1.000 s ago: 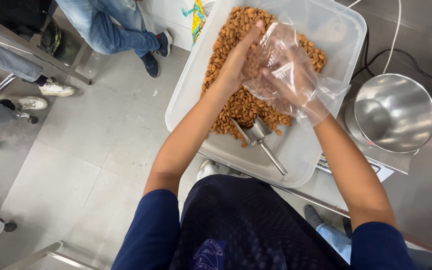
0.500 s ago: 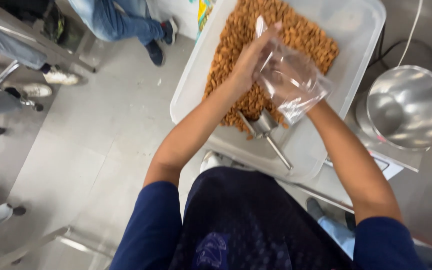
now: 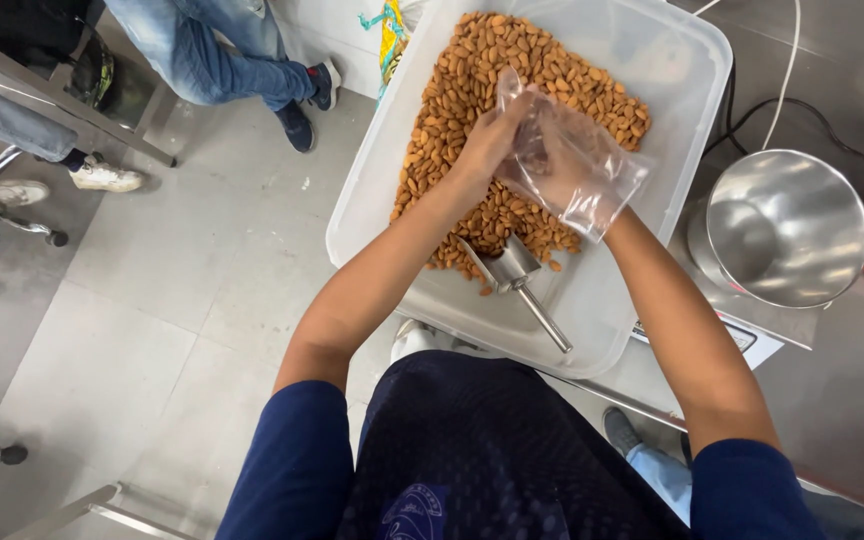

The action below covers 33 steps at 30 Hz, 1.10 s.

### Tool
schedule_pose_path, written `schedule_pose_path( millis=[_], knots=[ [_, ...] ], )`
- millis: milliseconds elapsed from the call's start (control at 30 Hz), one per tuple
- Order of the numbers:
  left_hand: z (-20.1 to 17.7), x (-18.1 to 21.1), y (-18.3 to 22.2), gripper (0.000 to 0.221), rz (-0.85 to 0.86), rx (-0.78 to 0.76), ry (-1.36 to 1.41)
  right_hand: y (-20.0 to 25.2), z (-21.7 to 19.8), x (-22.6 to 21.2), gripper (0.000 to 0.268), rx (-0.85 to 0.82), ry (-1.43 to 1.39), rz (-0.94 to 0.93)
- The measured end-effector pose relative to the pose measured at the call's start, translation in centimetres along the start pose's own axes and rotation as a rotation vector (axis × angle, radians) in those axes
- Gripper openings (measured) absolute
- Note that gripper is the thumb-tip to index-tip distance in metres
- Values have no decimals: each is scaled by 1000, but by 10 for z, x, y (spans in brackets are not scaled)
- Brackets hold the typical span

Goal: The person scoops almonds from a large bin using a metal scoop and pours them into a plastic bag on a digital scale, adjusting the amount by hand until a target weight is reached.

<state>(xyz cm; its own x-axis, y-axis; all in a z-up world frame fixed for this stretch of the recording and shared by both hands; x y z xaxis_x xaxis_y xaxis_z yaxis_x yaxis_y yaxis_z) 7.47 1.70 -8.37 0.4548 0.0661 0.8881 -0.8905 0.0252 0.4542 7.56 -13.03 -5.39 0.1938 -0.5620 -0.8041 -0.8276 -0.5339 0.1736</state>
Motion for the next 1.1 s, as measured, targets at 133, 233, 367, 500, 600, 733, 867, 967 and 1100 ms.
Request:
schedule_pose_path(
  millis=[133,233,367,500,600,733,867,967,1100],
  knots=[
    [-12,6,-2,86,26,17,97,8,-6,8,79,20,128,-259],
    [-17,14,1,81,45,17,88,19,-14,7,62,2,139,-342],
    [-17,11,-3,77,66,-65,220,27,-14,10,44,-194,262,-165],
    [-18,14,3,78,60,-90,168,36,-20,12,42,-203,144,-253],
    [-25,16,-1,78,126,-165,320,67,-45,-10,34,-83,294,-259],
    [-33,29,15,78,118,-281,408,134,-72,-100,19,276,36,-396],
    [-29,31,18,74,163,-435,635,162,-78,-134,17,647,201,-614],
    [-22,30,18,72,231,-501,620,174,-73,-139,21,728,314,-606],
    [-1,42,32,76,308,-666,679,191,-71,-114,20,700,212,-436]
  ],
)
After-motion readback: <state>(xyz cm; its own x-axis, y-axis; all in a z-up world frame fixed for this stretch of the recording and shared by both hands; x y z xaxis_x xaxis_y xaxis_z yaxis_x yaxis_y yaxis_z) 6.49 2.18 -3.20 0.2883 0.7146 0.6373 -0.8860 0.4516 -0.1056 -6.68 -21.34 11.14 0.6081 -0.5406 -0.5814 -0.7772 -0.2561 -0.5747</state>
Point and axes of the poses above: each hand's wrist, its own y-axis away from the middle knuckle, its own z-axis out of the palm, x = y × z, the point moved 1 cm from there along -y, towards the middle knuckle, and after that the axes turned 8 degrees about -y, right-handed, at the moved point
